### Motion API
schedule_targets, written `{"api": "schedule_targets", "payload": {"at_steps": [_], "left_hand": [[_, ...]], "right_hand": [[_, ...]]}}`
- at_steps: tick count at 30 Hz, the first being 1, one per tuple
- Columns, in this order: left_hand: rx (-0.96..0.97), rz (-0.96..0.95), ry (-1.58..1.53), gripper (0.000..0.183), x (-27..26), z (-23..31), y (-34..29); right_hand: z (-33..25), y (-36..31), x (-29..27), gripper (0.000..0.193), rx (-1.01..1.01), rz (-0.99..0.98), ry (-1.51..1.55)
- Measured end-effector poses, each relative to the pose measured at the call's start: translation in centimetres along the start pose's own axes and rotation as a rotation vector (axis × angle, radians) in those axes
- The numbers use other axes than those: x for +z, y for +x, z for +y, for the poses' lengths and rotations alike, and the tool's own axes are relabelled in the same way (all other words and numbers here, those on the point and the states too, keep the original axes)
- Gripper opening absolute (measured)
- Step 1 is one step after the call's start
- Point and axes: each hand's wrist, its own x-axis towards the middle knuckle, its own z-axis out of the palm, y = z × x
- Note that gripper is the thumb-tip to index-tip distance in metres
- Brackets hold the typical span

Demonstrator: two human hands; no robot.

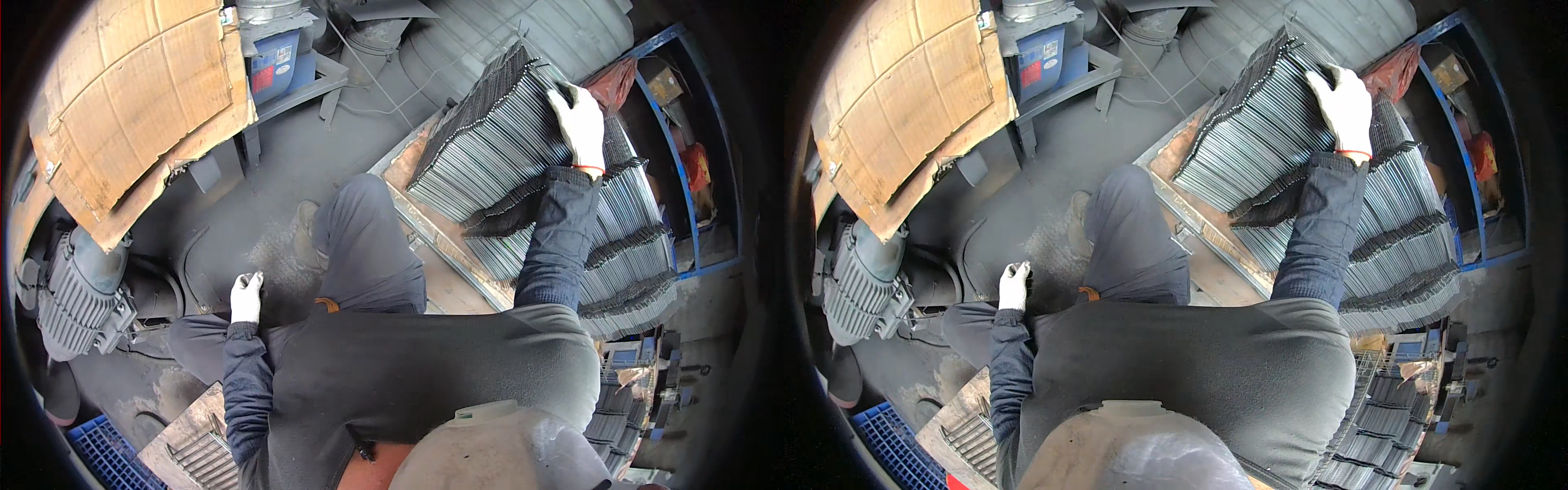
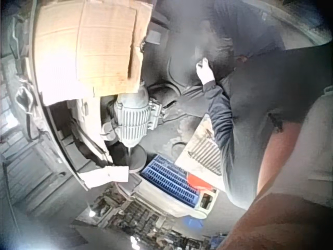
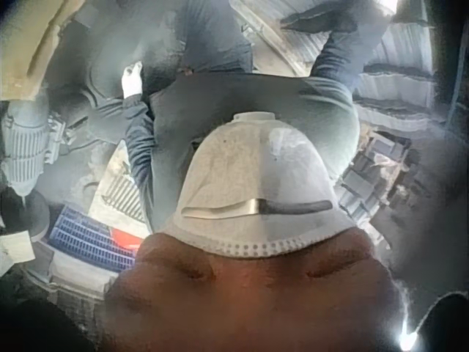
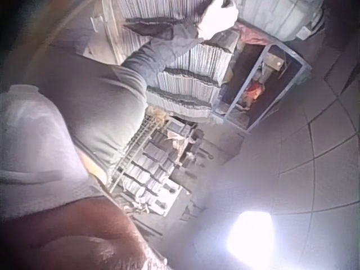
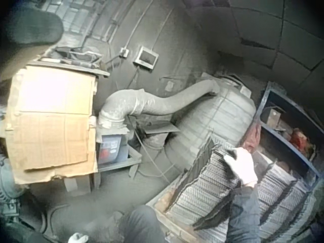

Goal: Straighten the wires of a metal rack using a small hand tool.

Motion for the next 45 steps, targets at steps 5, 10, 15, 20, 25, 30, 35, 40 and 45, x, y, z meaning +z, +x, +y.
{"api": "schedule_targets", "payload": {"at_steps": [5, 10, 15, 20, 25, 30, 35, 40, 45], "left_hand": [[0.053, -0.012, 0.058, 0.020, -0.4, -1.1, 0.6], [-0.070, -0.036, -0.002, 0.019, -0.8, -1.6, 0.6], [-0.038, -0.031, 0.031, 0.020, -0.8, -1.4, 0.8], [-0.042, -0.021, 0.072, 0.022, -0.4, -1.1, 0.1], [-0.047, -0.021, 0.026, 0.023, -0.2, -0.7, -0.1], [-0.038, -0.024, 0.079, 0.022, 0.0, -0.8, 0.1], [-0.032, -0.026, 0.086, 0.021, 0.0, -1.0, 0.2], [-0.067, -0.011, 0.054, 0.020, -0.3, -0.9, -0.3], [-0.032, -0.007, 0.092, 0.020, -0.4, -1.0, -0.4]], "right_hand": [[-0.1, -0.6, 1.4, 0.052, -0.021, 0.125, -0.075], [-0.3, -0.4, 2.0, 0.046, -0.060, 0.179, -0.143], [-1.1, -0.5, 2.1, 0.047, 0.016, 0.193, -0.135], [-0.9, -0.7, 2.8, 0.052, -0.087, 0.232, -0.074], [0.3, 0.3, 2.8, 0.060, -0.063, 0.140, -0.090], [0.0, 0.8, 2.4, 0.051, -0.028, 0.025, -0.095], [-0.5, 1.3, 1.7, 0.058, -0.008, -0.023, -0.075], [0.2, 1.5, 1.6, 0.064, 0.040, -0.005, -0.101], [0.7, 1.4, 2.1, 0.057, 0.018, 0.041, -0.145]]}}
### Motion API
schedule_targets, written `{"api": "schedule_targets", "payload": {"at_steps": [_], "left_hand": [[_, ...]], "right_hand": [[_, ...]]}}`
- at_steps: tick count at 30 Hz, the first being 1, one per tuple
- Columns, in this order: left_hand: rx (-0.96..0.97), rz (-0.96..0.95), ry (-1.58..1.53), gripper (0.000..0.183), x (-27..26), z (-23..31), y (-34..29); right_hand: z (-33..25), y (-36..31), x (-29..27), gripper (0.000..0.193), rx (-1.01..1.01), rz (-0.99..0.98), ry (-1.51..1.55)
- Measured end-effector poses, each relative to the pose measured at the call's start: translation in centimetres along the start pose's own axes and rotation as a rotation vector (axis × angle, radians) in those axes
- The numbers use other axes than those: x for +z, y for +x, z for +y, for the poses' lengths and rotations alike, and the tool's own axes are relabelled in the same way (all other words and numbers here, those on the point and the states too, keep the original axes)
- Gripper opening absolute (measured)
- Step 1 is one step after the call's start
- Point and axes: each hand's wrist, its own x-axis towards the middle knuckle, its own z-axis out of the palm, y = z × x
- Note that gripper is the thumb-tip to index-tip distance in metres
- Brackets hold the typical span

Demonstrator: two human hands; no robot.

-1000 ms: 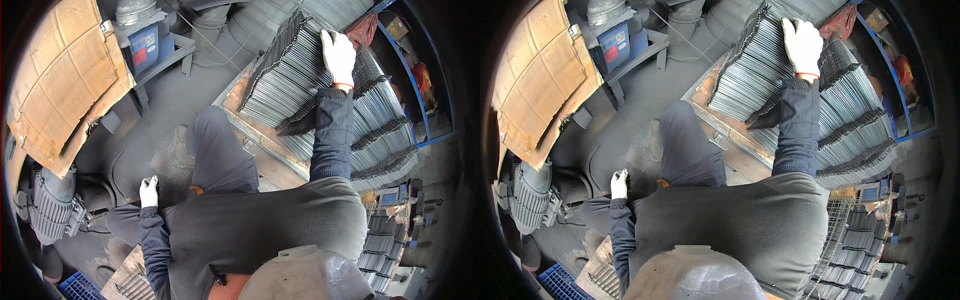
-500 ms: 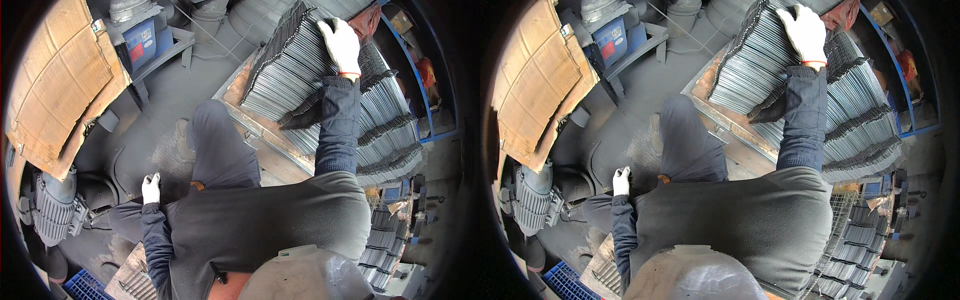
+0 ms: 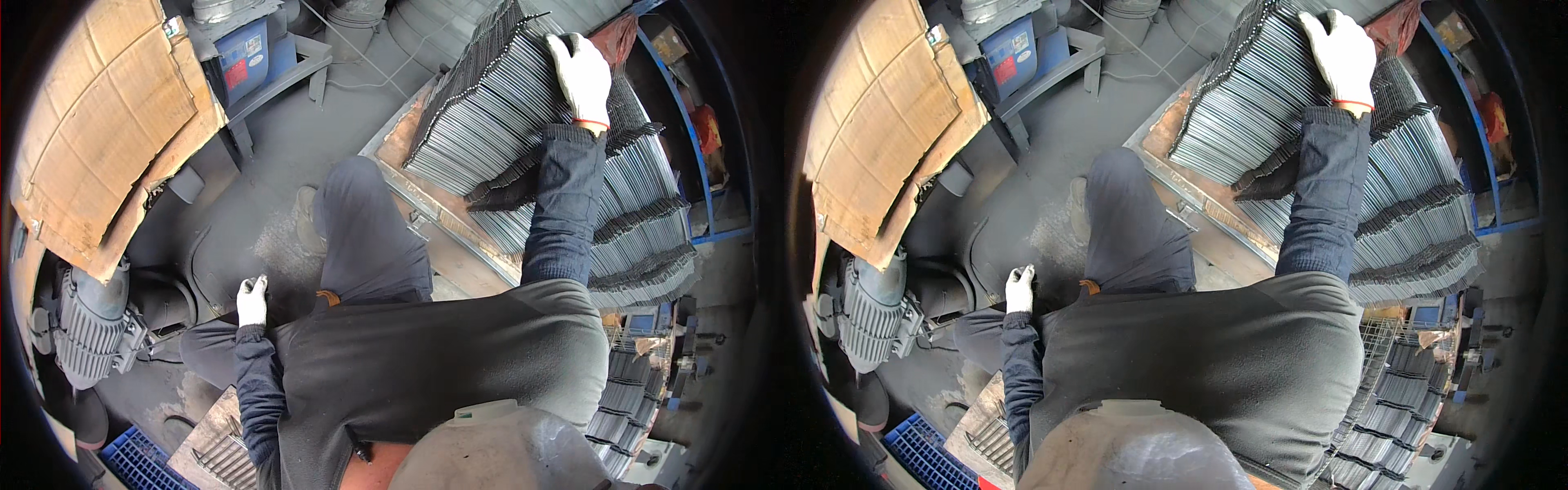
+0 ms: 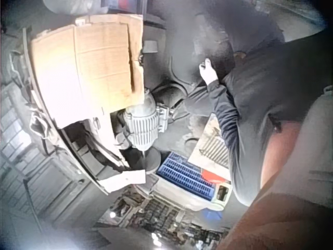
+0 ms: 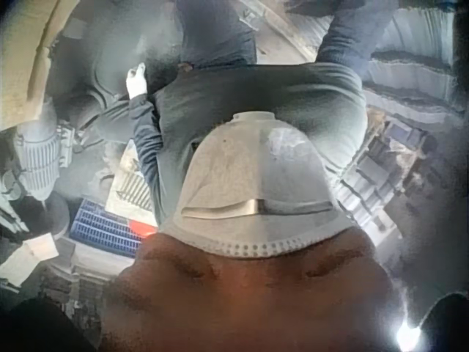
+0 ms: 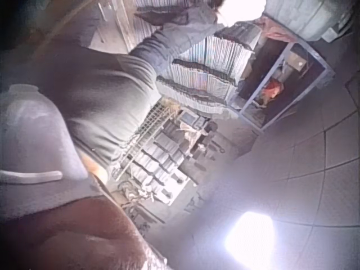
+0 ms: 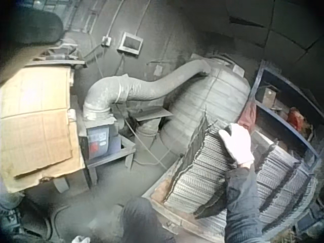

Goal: Straighten the wires of a metal rack using a small hand tool.

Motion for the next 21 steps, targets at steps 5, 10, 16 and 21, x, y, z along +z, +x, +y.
{"api": "schedule_targets", "payload": {"at_steps": [5, 10, 16, 21], "left_hand": [[0.009, -0.016, 0.039, 0.021, 0.3, -0.3, 0.6], [-0.035, 0.003, 0.040, 0.023, 0.5, -0.1, 0.5], [-0.079, -0.022, -0.001, 0.024, 0.4, 0.3, 0.0], [-0.006, -0.006, 0.075, 0.030, 0.5, -0.1, 0.4]], "right_hand": [[0.0, -0.2, 0.4, 0.053, -0.079, 0.001, -0.006], [-0.6, -1.6, 1.1, 0.049, -0.083, 0.163, -0.123], [-1.6, -2.7, 1.4, 0.047, -0.046, 0.302, -0.110], [-2.2, -3.0, 1.3, 0.044, 0.015, 0.263, -0.115]]}}
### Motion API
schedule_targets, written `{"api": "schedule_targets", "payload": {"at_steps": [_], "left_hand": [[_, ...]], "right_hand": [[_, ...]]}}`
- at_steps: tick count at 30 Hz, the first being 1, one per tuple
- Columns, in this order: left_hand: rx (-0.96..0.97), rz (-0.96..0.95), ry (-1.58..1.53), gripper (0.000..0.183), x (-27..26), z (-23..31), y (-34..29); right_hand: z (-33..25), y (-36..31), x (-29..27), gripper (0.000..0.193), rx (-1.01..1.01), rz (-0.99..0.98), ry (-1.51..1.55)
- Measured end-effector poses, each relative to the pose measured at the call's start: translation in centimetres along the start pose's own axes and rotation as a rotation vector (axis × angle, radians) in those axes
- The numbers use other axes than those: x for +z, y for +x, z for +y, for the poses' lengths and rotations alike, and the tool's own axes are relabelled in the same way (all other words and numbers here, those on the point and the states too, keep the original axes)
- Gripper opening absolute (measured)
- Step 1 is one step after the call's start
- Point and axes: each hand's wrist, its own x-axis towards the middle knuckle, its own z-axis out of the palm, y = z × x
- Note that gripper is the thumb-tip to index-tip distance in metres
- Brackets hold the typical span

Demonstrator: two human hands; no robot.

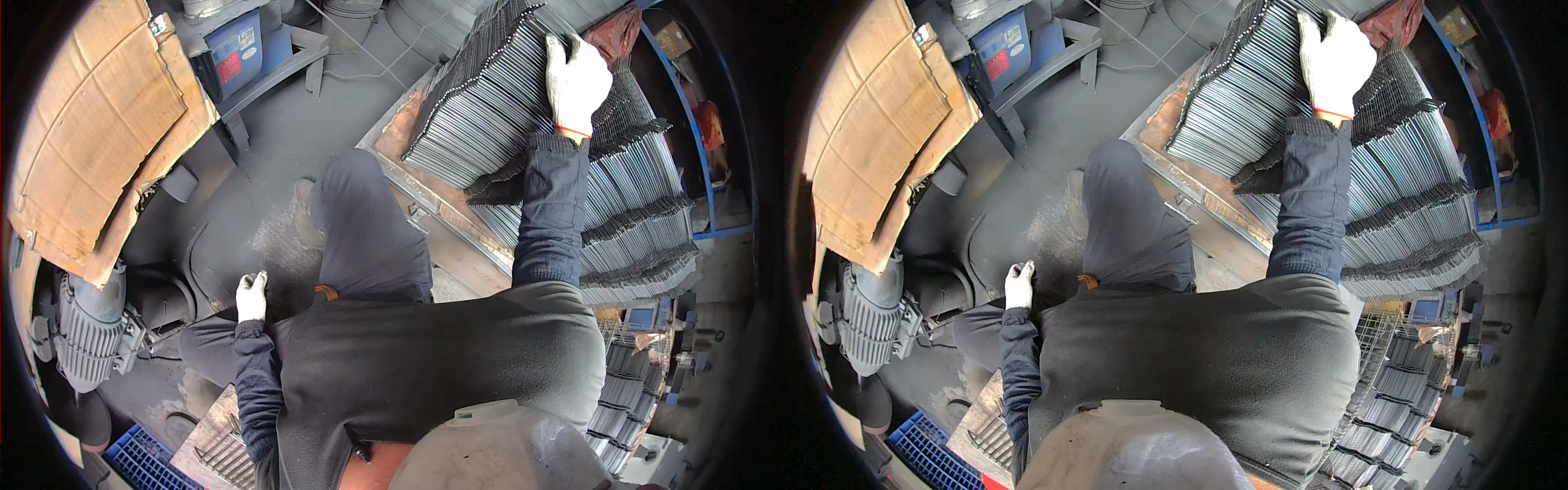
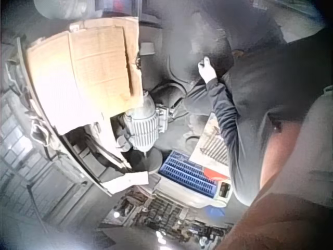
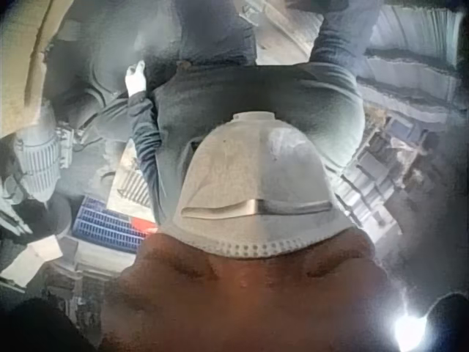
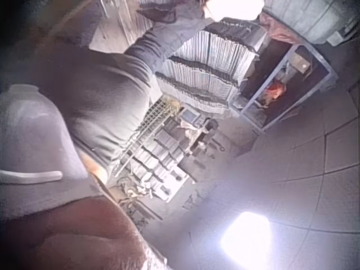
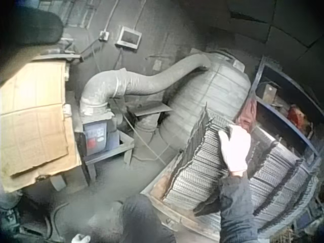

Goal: Straighten the wires of a metal rack using a small hand tool.

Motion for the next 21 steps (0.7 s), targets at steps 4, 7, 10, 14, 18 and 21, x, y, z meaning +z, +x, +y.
{"api": "schedule_targets", "payload": {"at_steps": [4, 7, 10, 14, 18, 21], "left_hand": [[-0.038, -0.007, -0.075, 0.032, -0.1, -0.3, 0.0], [-0.070, -0.023, -0.112, 0.030, -0.2, -0.4, 0.0], [-0.039, -0.015, -0.058, 0.027, -0.1, -0.5, 0.2], [-0.020, -0.016, -0.056, 0.026, -0.1, -0.8, 0.3], [-0.011, -0.016, -0.063, 0.026, -0.2, -1.0, 0.2], [-0.012, -0.012, -0.025, 0.026, -0.2, -1.0, 0.3]], "right_hand": [[0.2, -0.1, 0.3, 0.046, -0.008, 0.071, 0.044], [0.6, 0.0, 0.7, 0.043, -0.003, 0.050, 0.049], [0.6, -0.1, 0.8, 0.047, -0.026, 0.092, 0.113], [0.0, -0.8, 0.7, 0.047, -0.001, 0.125, 0.117], [-0.8, -2.1, 0.8, 0.053, 0.085, 0.119, 0.030], [-1.4, -3.7, 0.9, 0.061, 0.101, 0.136, -0.027]]}}
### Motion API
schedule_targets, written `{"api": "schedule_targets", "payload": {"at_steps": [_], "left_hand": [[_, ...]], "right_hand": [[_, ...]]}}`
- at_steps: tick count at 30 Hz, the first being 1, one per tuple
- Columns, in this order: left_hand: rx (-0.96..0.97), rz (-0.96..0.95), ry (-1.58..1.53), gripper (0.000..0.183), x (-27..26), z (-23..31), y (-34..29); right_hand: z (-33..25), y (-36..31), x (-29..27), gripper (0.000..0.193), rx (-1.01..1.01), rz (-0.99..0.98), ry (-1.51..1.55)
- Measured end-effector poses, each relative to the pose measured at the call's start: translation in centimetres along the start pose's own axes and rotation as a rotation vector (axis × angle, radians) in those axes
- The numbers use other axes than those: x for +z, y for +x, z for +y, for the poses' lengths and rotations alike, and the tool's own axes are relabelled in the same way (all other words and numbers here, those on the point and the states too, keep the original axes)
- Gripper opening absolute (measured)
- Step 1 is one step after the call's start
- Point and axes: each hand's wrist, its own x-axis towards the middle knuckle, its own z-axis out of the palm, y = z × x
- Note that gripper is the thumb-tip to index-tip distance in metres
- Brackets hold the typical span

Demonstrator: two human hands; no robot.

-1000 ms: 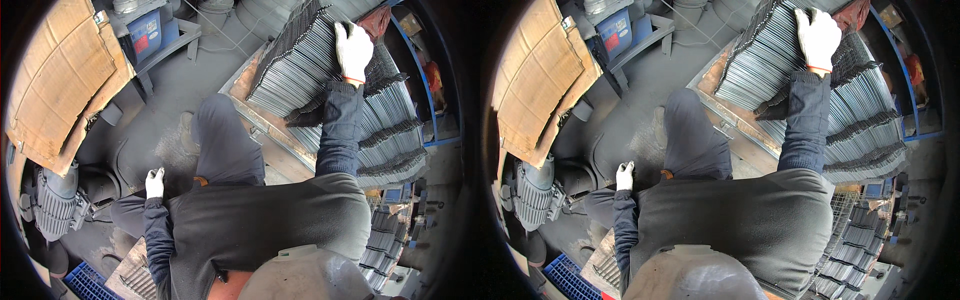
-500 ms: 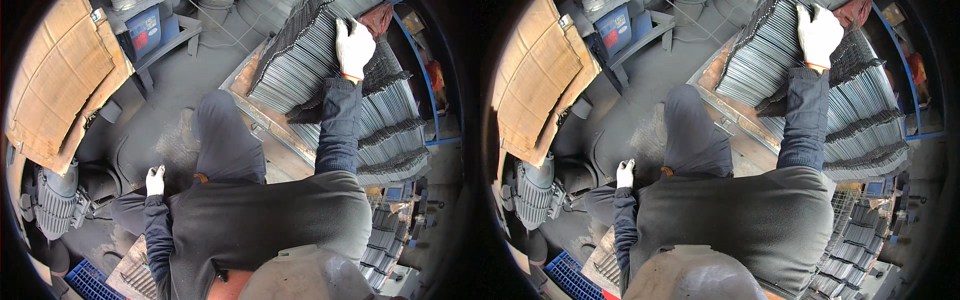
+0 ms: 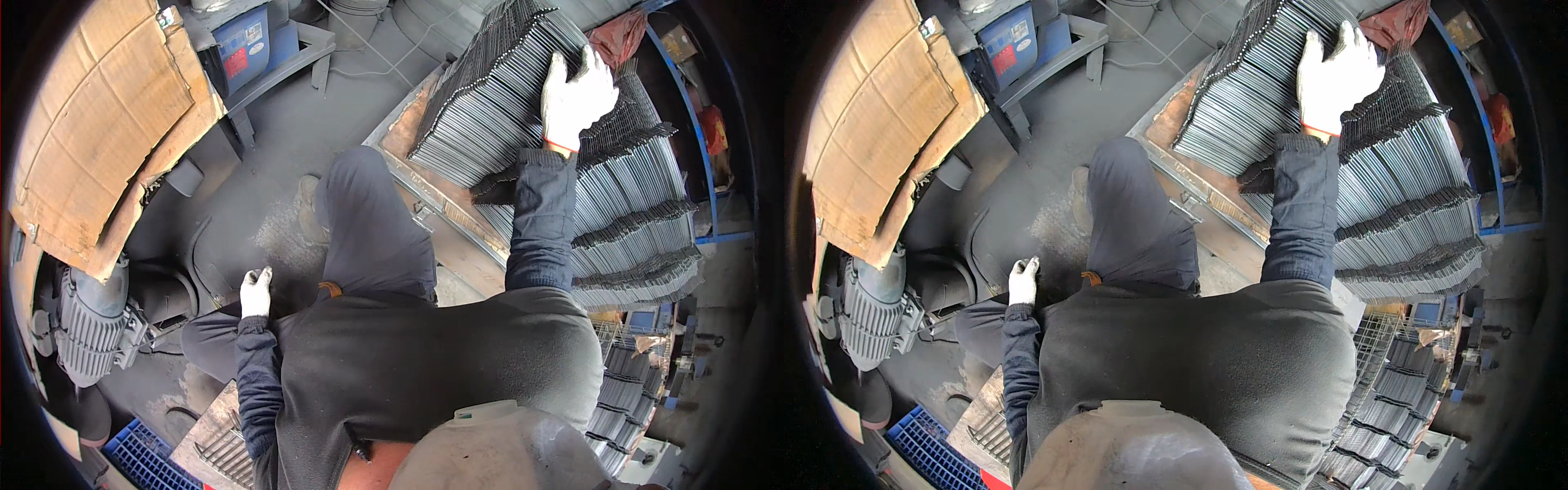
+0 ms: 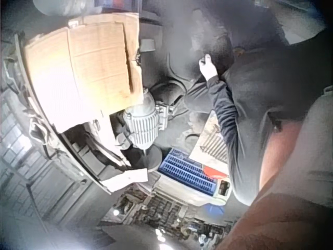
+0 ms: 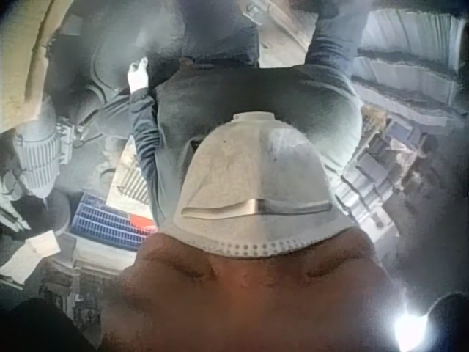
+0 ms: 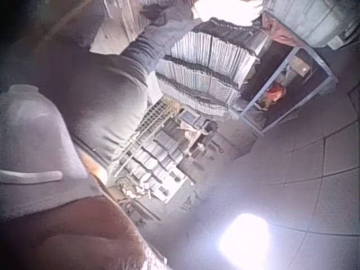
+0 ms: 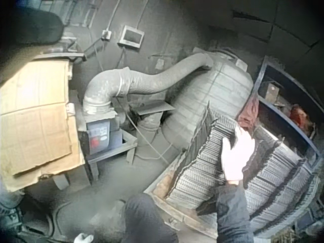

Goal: Straighten the wires of a metal rack using a small hand tool.

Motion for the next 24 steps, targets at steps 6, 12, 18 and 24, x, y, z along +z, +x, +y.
{"api": "schedule_targets", "payload": {"at_steps": [6, 12, 18, 24], "left_hand": [[-0.020, -0.001, -0.025, 0.027, 0.3, 0.3, -0.2], [-0.084, -0.055, 0.046, 0.020, 0.0, 0.5, 0.0], [-0.021, -0.090, 0.128, 0.021, 0.4, -0.4, 1.4], [-0.073, -0.106, 0.199, 0.022, 1.5, -0.4, 2.0]], "right_hand": [[-1.0, -6.3, -0.7, 0.067, 0.114, -0.032, -0.042], [-2.8, -14.2, -1.5, 0.069, 0.093, 0.194, 0.083], [-3.5, -17.8, -3.6, 0.074, 0.347, 0.164, 0.175], [-3.9, -18.6, -4.1, 0.075, 0.837, 0.030, 0.633]]}}
